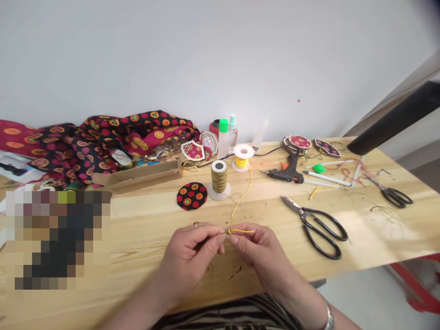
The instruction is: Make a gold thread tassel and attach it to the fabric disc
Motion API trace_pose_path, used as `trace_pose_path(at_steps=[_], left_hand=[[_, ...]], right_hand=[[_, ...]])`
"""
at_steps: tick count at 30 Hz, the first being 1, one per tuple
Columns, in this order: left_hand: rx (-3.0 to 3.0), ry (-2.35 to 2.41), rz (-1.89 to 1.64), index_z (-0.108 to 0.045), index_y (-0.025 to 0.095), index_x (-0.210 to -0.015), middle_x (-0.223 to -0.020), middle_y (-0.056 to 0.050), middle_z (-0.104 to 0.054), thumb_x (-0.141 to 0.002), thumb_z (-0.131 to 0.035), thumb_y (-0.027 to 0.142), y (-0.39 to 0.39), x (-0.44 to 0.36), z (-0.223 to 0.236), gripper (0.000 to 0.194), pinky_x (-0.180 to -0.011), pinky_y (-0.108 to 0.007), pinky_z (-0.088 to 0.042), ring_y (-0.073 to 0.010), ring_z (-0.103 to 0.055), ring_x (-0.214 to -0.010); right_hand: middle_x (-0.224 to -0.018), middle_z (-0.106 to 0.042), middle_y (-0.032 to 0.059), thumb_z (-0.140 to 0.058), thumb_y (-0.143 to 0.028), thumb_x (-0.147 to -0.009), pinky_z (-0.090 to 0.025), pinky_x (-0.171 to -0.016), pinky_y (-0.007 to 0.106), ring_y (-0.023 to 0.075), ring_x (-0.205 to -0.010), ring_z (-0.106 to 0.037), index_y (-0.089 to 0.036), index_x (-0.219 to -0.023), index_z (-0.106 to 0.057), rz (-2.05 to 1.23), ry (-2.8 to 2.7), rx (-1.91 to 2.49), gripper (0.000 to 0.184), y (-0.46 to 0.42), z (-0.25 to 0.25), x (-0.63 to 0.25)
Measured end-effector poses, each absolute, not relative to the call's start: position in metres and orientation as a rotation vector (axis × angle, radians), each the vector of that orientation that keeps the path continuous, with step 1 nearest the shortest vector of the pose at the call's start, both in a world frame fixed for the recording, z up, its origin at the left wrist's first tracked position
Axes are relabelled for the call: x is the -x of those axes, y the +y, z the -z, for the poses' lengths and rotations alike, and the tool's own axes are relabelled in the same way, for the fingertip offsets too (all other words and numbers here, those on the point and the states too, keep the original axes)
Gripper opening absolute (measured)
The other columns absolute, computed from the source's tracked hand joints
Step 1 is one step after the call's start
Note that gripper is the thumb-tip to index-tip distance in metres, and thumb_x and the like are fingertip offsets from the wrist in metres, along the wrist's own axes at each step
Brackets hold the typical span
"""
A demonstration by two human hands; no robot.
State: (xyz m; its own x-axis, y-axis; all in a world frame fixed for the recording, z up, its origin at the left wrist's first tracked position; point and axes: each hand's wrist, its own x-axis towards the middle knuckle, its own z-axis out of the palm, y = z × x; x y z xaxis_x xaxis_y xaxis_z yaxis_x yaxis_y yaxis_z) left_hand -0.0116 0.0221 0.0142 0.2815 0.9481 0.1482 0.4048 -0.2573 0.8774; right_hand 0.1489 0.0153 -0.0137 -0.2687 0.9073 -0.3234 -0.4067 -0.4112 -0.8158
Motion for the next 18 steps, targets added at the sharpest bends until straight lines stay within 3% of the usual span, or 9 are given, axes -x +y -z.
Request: trace_pose_path(at_steps=[6, 13, 18], left_hand=[[-1.547, 1.302, -0.934, -0.062, 0.017, -0.060, -0.057, 0.002, -0.061, -0.082, -0.054, 0.024, 0.0186, 0.0110, -0.0114, 0.025, -0.056, -0.018, -0.044, -0.0109, -0.056, -0.057], [-1.502, 1.298, -0.903, -0.064, 0.017, -0.061, -0.056, 0.002, -0.060, -0.082, -0.055, 0.025, 0.0160, 0.0094, -0.0081, 0.024, -0.057, -0.019, -0.043, -0.0115, -0.055, -0.057], [-1.529, 1.268, -0.872, -0.062, 0.018, -0.058, -0.055, 0.003, -0.060, -0.081, -0.055, 0.023, 0.0148, 0.0056, -0.0108, 0.025, -0.058, -0.020, -0.042, -0.0111, -0.055, -0.056]], right_hand=[[-0.046, -0.045, -0.0074, -0.077, -0.031, -0.069, -0.015, -0.040, 0.016, 0.0017, -0.041, -0.023, -0.017, -0.076, -0.073, -1.818, -0.565, 0.994, 0.017, 0.0096, 0.0165, -0.1381], [-0.040, -0.035, -0.0096, -0.080, -0.030, -0.064, -0.024, -0.042, 0.017, 0.0020, -0.040, -0.021, -0.018, -0.070, -0.075, -1.735, -0.618, 1.009, 0.014, 0.0114, 0.0124, -0.1395], [-0.041, -0.037, -0.0088, -0.079, -0.030, -0.065, -0.028, -0.044, 0.018, 0.0029, -0.040, -0.023, -0.018, -0.066, -0.075, -1.697, -0.651, 1.055, 0.013, 0.0106, 0.0123, -0.1416]])
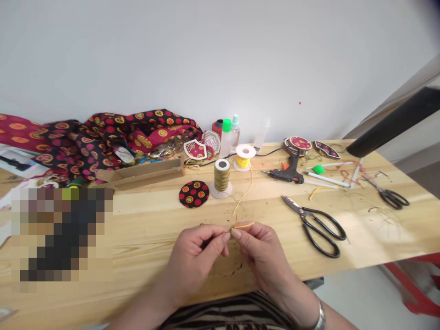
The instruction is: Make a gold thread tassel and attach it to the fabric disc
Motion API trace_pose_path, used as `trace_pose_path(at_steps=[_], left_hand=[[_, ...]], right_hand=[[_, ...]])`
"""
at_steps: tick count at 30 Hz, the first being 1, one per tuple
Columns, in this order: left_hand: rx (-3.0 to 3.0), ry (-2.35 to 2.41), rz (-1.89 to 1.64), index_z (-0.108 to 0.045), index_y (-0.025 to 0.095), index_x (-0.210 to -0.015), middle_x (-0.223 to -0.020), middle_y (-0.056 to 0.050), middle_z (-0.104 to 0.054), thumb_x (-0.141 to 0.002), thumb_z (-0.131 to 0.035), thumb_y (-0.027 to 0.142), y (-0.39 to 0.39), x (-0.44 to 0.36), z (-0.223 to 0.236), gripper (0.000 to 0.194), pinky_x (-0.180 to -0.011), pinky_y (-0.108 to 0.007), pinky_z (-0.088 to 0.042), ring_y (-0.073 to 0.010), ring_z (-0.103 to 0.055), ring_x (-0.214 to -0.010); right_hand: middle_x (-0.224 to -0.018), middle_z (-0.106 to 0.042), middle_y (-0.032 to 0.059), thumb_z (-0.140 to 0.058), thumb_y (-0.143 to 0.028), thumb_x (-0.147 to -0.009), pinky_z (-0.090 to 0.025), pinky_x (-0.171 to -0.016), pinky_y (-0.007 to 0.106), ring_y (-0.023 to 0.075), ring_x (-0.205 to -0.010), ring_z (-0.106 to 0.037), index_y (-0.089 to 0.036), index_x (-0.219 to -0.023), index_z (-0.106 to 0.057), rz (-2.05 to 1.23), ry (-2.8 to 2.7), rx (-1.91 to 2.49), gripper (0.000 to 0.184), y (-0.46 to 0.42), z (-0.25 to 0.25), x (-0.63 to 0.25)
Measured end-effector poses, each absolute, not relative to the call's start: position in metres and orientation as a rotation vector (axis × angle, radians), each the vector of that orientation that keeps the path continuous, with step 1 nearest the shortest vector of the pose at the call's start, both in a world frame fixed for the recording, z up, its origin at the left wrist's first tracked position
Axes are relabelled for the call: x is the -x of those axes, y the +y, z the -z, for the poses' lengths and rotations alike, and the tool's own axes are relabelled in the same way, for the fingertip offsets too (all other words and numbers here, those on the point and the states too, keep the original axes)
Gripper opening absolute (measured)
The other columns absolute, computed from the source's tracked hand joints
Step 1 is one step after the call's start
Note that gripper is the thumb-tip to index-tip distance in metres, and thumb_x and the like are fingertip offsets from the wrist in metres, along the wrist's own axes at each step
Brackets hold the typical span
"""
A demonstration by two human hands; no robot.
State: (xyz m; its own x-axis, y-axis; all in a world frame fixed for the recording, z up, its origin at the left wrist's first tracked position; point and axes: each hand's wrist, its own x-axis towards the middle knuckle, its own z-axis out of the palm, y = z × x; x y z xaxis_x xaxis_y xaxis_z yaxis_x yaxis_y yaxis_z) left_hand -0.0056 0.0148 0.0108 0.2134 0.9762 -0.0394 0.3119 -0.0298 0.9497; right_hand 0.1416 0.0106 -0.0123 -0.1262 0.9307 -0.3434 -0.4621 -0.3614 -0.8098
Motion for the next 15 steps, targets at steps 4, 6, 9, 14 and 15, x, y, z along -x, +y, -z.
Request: trace_pose_path(at_steps=[4, 6, 9, 14, 15], left_hand=[[-1.435, 1.242, -0.824, -0.063, 0.017, -0.059, -0.057, 0.002, -0.059, -0.081, -0.056, 0.026, 0.015, 0.007, -0.010, 0.025, -0.056, -0.021, -0.041, -0.0112, -0.052, -0.056], [-1.356, 1.208, -0.788, -0.065, 0.017, -0.064, -0.058, 0.002, -0.058, -0.082, -0.055, 0.028, 0.014, 0.009, -0.007, 0.024, -0.054, -0.021, -0.039, -0.0107, -0.049, -0.054], [-1.234, 1.142, -0.788, -0.069, 0.016, -0.075, -0.062, 0.000, -0.060, -0.083, -0.055, 0.031, 0.013, 0.011, -0.001, 0.022, -0.057, -0.023, -0.040, -0.0124, -0.050, -0.059], [-1.206, 1.142, -0.829, -0.068, 0.015, -0.066, -0.061, -0.002, -0.060, -0.086, -0.052, 0.036, 0.013, 0.008, -0.003, 0.033, -0.057, -0.024, -0.040, -0.0133, -0.051, -0.059], [-1.244, 1.166, -0.819, -0.066, 0.016, -0.062, -0.059, -0.001, -0.059, -0.085, -0.053, 0.036, 0.014, 0.008, -0.005, 0.034, -0.056, -0.023, -0.039, -0.0125, -0.049, -0.057]], right_hand=[[-0.041, -0.036, -0.0085, -0.078, -0.030, -0.066, -0.031, -0.045, 0.018, 0.0036, -0.041, -0.025, -0.018, -0.064, -0.073, -1.695, -0.659, 1.051, 0.013, 0.010, 0.013, -0.143], [-0.042, -0.037, -0.0081, -0.078, -0.029, -0.066, -0.031, -0.046, 0.018, 0.0036, -0.041, -0.026, -0.019, -0.064, -0.073, -1.692, -0.661, 1.049, 0.012, 0.011, 0.013, -0.144], [-0.045, -0.043, -0.0067, -0.077, -0.029, -0.068, -0.031, -0.045, 0.019, 0.0036, -0.041, -0.027, -0.019, -0.065, -0.073, -1.685, -0.683, 1.059, 0.011, 0.013, 0.015, -0.146], [-0.043, -0.042, -0.0063, -0.075, -0.030, -0.069, -0.032, -0.046, 0.019, 0.0045, -0.042, -0.029, -0.018, -0.065, -0.073, -1.681, -0.718, 1.067, 0.013, 0.013, 0.016, -0.147], [-0.044, -0.043, -0.0062, -0.075, -0.030, -0.069, -0.032, -0.046, 0.019, 0.0046, -0.043, -0.029, -0.018, -0.065, -0.073, -1.678, -0.718, 1.070, 0.013, 0.013, 0.015, -0.147]])
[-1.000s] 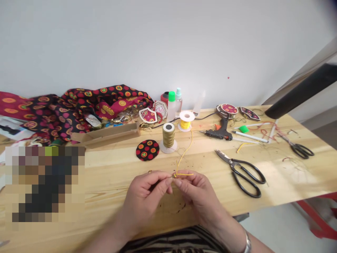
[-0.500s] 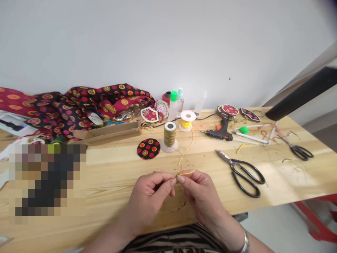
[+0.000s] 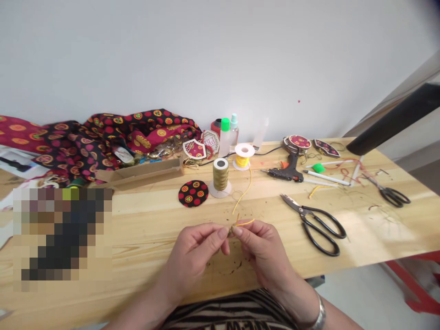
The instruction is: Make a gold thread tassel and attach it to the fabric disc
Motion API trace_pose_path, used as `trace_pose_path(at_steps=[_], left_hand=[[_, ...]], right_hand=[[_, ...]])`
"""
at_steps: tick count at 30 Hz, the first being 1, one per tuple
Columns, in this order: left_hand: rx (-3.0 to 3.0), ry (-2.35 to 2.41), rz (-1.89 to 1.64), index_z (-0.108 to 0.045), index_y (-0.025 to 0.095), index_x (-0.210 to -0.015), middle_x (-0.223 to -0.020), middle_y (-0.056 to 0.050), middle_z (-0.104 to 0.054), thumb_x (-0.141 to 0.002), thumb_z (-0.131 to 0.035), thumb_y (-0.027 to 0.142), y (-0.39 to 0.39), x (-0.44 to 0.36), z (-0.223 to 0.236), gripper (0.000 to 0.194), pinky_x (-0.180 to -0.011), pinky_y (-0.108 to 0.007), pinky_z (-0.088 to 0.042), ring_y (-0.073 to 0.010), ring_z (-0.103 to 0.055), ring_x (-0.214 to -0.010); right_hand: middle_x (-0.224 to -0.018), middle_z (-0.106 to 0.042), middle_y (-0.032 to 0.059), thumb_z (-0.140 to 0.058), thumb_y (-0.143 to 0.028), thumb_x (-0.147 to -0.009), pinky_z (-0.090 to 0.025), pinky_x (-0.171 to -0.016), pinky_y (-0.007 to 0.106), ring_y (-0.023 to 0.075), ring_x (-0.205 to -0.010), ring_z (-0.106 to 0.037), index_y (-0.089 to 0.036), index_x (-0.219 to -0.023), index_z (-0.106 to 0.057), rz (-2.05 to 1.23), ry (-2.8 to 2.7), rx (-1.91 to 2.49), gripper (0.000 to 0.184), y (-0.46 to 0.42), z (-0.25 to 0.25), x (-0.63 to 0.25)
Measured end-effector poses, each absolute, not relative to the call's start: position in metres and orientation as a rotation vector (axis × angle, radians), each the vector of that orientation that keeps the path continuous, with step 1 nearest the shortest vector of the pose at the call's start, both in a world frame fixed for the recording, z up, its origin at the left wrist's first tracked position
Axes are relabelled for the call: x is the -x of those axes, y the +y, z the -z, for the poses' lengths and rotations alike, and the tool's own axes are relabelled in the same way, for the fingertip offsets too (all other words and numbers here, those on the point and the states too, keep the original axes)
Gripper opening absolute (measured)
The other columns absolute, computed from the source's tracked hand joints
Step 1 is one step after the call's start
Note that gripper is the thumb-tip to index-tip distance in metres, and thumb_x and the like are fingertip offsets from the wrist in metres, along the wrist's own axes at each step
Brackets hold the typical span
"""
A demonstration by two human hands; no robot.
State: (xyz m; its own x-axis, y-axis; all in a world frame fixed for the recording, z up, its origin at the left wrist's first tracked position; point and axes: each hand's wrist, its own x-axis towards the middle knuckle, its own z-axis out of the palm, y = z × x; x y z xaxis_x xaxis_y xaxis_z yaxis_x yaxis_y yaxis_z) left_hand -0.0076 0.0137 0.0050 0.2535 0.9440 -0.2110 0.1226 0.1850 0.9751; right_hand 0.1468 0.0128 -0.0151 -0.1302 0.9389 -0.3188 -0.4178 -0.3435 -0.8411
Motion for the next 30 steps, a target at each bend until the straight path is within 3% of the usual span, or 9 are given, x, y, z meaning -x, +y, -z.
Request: trace_pose_path(at_steps=[9, 16, 26, 30], left_hand=[[-1.375, 1.330, -0.703, -0.066, 0.018, -0.060, -0.051, 0.004, -0.056, -0.081, -0.058, 0.033, 0.0170, 0.0063, -0.0067, 0.027, -0.047, -0.020, -0.034, -0.0092, -0.042, -0.046], [-1.389, 1.383, -0.836, -0.071, 0.018, -0.063, -0.057, 0.001, -0.067, -0.075, -0.061, 0.025, 0.0151, 0.0022, -0.0098, 0.017, -0.058, -0.022, -0.047, -0.0136, -0.059, -0.057], [-1.445, 1.384, -0.950, -0.071, 0.018, -0.065, -0.058, 0.002, -0.066, -0.078, -0.059, 0.021, 0.0120, 0.0056, -0.0047, 0.017, -0.059, -0.020, -0.048, -0.0125, -0.060, -0.058], [-1.415, 1.373, -0.949, -0.068, 0.018, -0.062, -0.057, 0.002, -0.064, -0.078, -0.059, 0.022, 0.0145, 0.0049, -0.0068, 0.018, -0.059, -0.020, -0.048, -0.0124, -0.059, -0.058]], right_hand=[[-0.045, -0.043, -0.0063, -0.076, -0.030, -0.067, -0.033, -0.048, 0.020, 0.0045, -0.044, -0.029, -0.017, -0.068, -0.075, -1.685, -0.699, 1.092, 0.012, 0.0117, 0.0144, -0.1459], [-0.047, -0.047, -0.0049, -0.077, -0.030, -0.066, -0.033, -0.048, 0.020, 0.0051, -0.045, -0.032, -0.018, -0.066, -0.075, -1.682, -0.670, 1.081, 0.013, 0.0121, 0.0154, -0.1460], [-0.051, -0.049, -0.0055, -0.072, -0.036, -0.072, -0.027, -0.044, 0.018, 0.0046, -0.045, -0.029, -0.017, -0.086, -0.073, -1.688, -0.835, 1.139, 0.024, 0.0076, 0.0175, -0.1498], [-0.047, -0.046, -0.0056, -0.069, -0.037, -0.074, -0.028, -0.045, 0.019, 0.0057, -0.045, -0.032, -0.014, -0.070, -0.068, -1.610, -0.942, 1.241, 0.023, 0.0065, 0.0155, -0.1499]])
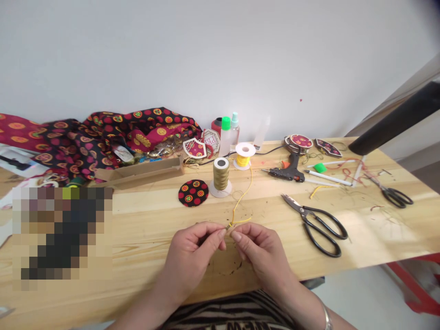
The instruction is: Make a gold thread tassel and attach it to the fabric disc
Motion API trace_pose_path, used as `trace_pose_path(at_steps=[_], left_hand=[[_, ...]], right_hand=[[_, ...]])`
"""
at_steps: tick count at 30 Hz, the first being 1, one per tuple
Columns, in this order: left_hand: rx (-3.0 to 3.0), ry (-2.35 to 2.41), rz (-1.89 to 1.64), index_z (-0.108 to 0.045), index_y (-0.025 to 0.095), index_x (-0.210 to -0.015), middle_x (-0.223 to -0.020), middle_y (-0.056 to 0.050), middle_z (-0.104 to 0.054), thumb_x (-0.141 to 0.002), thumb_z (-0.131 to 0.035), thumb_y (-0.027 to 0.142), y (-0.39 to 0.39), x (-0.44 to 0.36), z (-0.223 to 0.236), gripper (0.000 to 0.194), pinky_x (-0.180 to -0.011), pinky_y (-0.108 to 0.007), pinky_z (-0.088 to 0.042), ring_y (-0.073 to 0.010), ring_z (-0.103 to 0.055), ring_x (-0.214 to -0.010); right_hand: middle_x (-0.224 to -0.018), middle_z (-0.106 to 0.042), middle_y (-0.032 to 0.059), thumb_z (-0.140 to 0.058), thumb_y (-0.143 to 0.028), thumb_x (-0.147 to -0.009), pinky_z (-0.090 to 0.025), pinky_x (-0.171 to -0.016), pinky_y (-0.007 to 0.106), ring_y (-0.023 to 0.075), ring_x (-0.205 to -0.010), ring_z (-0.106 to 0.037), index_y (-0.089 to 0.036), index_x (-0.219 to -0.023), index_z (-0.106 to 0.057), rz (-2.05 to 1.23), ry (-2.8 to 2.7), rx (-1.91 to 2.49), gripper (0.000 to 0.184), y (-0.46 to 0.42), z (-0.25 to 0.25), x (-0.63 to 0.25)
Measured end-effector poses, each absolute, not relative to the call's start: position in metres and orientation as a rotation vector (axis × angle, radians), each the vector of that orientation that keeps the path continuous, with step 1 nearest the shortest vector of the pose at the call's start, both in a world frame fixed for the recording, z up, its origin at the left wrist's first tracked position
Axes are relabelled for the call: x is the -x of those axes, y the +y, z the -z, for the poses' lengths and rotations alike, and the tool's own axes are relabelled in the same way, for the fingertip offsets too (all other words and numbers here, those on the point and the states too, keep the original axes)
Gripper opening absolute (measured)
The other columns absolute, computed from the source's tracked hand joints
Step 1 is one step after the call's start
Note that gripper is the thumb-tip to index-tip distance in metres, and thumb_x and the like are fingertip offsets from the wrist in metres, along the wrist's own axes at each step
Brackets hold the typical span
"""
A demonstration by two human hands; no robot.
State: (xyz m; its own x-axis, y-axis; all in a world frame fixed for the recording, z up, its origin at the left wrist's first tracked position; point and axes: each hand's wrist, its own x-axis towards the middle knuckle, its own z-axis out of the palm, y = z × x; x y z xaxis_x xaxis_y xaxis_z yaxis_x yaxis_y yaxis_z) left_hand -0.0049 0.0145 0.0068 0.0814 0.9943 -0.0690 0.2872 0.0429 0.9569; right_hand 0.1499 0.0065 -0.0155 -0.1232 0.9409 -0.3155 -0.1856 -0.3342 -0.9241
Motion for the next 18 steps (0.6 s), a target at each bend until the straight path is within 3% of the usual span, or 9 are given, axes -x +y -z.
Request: trace_pose_path(at_steps=[12, 18], left_hand=[[-1.414, 1.330, -0.957, -0.068, 0.017, -0.064, -0.056, 0.002, -0.062, -0.077, -0.059, 0.021, 0.0124, 0.0062, -0.0072, 0.016, -0.058, -0.020, -0.048, -0.0120, -0.058, -0.057], [-1.419, 1.367, -0.988, -0.067, 0.017, -0.062, -0.056, 0.001, -0.063, -0.077, -0.059, 0.021, 0.0109, 0.0050, -0.0046, 0.017, -0.057, -0.020, -0.048, -0.0120, -0.058, -0.057]], right_hand=[[-0.066, -0.066, -0.0001, -0.061, -0.029, -0.081, -0.042, -0.062, 0.022, 0.0126, -0.063, -0.054, -0.020, -0.071, -0.074, -1.478, -1.260, 1.197, 0.019, 0.0059, 0.0097, -0.1478], [-0.065, -0.063, -0.0015, -0.059, -0.026, -0.083, -0.042, -0.062, 0.021, 0.0122, -0.063, -0.054, -0.021, -0.075, -0.075, -1.461, -1.319, 1.193, 0.018, 0.0037, 0.0066, -0.1479]])
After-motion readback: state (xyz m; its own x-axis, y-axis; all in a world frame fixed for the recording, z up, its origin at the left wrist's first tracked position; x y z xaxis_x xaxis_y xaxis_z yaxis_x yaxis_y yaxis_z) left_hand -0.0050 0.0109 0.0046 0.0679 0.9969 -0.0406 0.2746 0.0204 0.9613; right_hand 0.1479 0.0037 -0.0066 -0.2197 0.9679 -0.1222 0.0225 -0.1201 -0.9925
